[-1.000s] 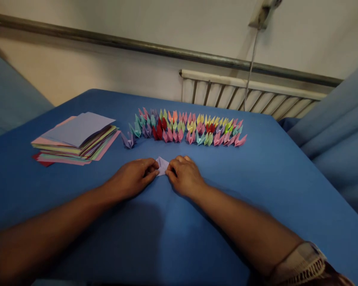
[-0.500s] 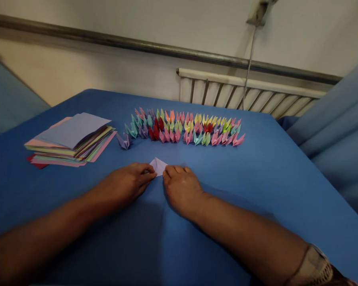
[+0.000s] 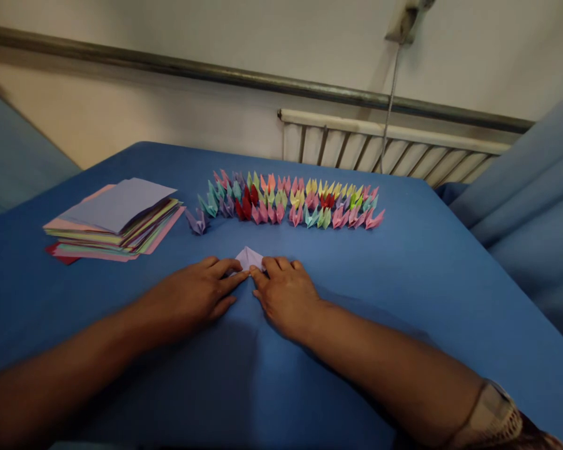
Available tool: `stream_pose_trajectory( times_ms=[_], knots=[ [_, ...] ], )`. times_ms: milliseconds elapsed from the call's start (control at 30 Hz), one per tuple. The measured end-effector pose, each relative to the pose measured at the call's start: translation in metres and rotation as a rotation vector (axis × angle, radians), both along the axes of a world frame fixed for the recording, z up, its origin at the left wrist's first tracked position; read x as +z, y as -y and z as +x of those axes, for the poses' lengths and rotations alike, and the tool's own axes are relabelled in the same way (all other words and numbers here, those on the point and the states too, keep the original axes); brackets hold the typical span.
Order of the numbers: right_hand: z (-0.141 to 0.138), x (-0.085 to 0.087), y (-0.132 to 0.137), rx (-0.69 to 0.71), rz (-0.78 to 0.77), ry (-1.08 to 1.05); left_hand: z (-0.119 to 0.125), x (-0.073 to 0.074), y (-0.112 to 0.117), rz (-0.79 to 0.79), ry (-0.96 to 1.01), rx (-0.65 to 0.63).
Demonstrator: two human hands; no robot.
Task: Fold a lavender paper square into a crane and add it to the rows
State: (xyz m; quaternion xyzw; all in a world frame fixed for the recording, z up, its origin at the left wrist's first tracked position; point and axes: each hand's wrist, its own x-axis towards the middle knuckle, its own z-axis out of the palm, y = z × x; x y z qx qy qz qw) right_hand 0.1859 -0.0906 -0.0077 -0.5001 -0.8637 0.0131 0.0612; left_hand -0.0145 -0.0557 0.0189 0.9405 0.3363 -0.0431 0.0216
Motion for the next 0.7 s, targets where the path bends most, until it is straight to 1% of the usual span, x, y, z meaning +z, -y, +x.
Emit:
stream_pose_trajectory(
  times_ms=[167, 367, 567, 700],
  knots=[
    [-0.0031, 0.0025, -0.0010, -0.009, -0.010, 0.033, 0.0083, -0.0029, -0.0016, 0.005, 0.016, 0.042],
    [-0.0035, 0.0029, 0.0012, -0.003, 0.002, 0.034, 0.0070, -0.0017, -0.0028, 0.035, 0.014, 0.087],
    [-0.0019, 0.0029, 0.0007, -0.002, 0.004, 0.004, 0.0072, -0.0055, -0.0043, 0.061, 0.045, 0.068],
    [-0.0017, 0.0025, -0.0001, 0.003, 0.004, -0.003, 0.0042, -0.0018, -0.0067, 0.021, 0.068, 0.090]
  ],
)
